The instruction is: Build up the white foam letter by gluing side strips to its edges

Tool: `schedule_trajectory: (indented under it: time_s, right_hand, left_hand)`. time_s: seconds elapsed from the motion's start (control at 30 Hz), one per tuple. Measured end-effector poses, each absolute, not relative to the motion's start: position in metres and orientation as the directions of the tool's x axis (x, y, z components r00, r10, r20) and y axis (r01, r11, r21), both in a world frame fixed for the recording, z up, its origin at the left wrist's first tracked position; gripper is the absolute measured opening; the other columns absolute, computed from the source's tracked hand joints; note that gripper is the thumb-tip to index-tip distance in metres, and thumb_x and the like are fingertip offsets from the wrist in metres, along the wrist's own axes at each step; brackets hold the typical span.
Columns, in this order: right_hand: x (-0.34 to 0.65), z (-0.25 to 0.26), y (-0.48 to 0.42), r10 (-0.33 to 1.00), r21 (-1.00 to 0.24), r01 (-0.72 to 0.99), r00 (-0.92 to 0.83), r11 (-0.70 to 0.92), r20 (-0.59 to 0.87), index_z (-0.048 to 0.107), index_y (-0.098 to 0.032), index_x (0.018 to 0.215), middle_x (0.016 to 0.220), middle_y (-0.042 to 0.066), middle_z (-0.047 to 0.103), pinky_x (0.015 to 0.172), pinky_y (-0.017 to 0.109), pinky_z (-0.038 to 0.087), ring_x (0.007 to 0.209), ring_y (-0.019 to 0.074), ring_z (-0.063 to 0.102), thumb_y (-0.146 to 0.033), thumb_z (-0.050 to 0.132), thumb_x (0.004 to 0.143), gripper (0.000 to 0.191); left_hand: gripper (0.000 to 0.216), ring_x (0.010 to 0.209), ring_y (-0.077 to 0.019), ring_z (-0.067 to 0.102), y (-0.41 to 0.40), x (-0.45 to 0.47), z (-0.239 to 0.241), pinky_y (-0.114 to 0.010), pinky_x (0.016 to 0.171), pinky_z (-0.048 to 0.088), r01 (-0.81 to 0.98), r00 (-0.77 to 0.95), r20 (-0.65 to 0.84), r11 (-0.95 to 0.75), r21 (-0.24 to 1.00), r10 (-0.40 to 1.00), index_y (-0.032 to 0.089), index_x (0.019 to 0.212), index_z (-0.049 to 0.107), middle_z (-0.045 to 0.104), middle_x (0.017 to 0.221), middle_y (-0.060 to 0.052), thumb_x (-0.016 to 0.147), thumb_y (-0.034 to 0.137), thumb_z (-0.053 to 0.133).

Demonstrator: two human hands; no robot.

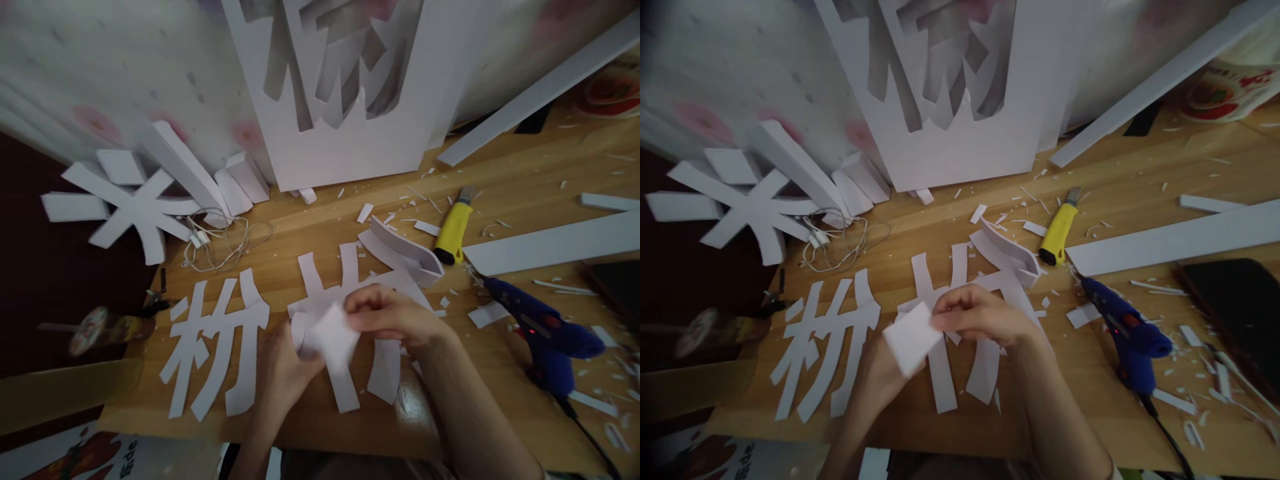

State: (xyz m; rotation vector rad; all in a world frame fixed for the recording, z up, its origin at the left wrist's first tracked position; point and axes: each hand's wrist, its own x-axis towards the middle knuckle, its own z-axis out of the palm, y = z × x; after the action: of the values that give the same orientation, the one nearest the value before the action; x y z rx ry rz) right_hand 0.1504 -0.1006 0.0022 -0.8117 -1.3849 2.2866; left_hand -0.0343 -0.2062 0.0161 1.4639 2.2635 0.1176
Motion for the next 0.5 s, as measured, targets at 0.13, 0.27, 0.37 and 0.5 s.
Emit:
schedule_trajectory:
  time_s: [0.13, 0.27, 0.37, 0.5]
  right_hand:
    - [0.1486, -0.0012, -0.1013, 0.572, -0.889, 0.012, -0.762, -0.458, -0.305, 0.062, -0.018, 0.067, 0.046, -0.009, 0.045, 0.038, 0.022, 0.012, 0.038, 0.0032, 0.026, -0.044, 0.08, 0.063, 0.031]
    - [0.1497, -0.0044, -0.1022, 0.525, -0.859, 0.004, -0.79, -0.512, -0.316, 0.064, -0.019, 0.073, 0.039, -0.013, 0.036, 0.035, 0.023, 0.01, 0.031, 0.0025, 0.016, -0.056, 0.073, 0.062, 0.039]
    - [0.146, -0.0031, -0.1023, 0.521, -0.869, 0.076, -0.773, -0.489, -0.361, 0.063, -0.017, 0.063, 0.044, -0.008, 0.045, 0.036, 0.022, 0.013, 0.036, 0.0035, 0.029, -0.041, 0.08, 0.062, 0.029]
    - [0.1468, 0.0025, -0.1014, 0.51, -0.848, -0.044, -0.815, -0.528, -0.275, 0.065, -0.018, 0.072, 0.045, -0.01, 0.043, 0.036, 0.021, 0.011, 0.035, 0.0024, 0.023, -0.045, 0.077, 0.065, 0.031]
  left_hand:
    - [0.033, 0.085, -0.0259, 0.067, -0.2064, -0.0343, 0.0164, -0.034, 0.071, 0.046, 0.831, -0.35, -0.319, 0.449, 0.328, 0.881, 0.02, 0.096, 0.06, 0.071, 0.091, -0.006, 0.065, 0.027, 0.069]
    - [0.033, 0.087, -0.0264, 0.068, -0.2074, -0.0354, 0.0147, -0.033, 0.071, 0.047, 0.832, -0.346, -0.316, 0.444, 0.331, 0.884, 0.02, 0.097, 0.062, 0.071, 0.092, -0.008, 0.067, 0.03, 0.071]
    - [0.035, 0.088, -0.0258, 0.068, -0.2084, -0.0367, 0.0136, -0.033, 0.072, 0.048, 0.837, -0.343, -0.298, 0.434, 0.334, 0.891, 0.021, 0.099, 0.063, 0.072, 0.092, -0.006, 0.066, 0.025, 0.073]
    - [0.032, 0.088, -0.0261, 0.068, -0.2086, -0.0368, 0.0144, -0.033, 0.072, 0.048, 0.839, -0.33, -0.312, 0.428, 0.335, 0.891, 0.021, 0.098, 0.064, 0.073, 0.092, -0.007, 0.069, 0.029, 0.073]
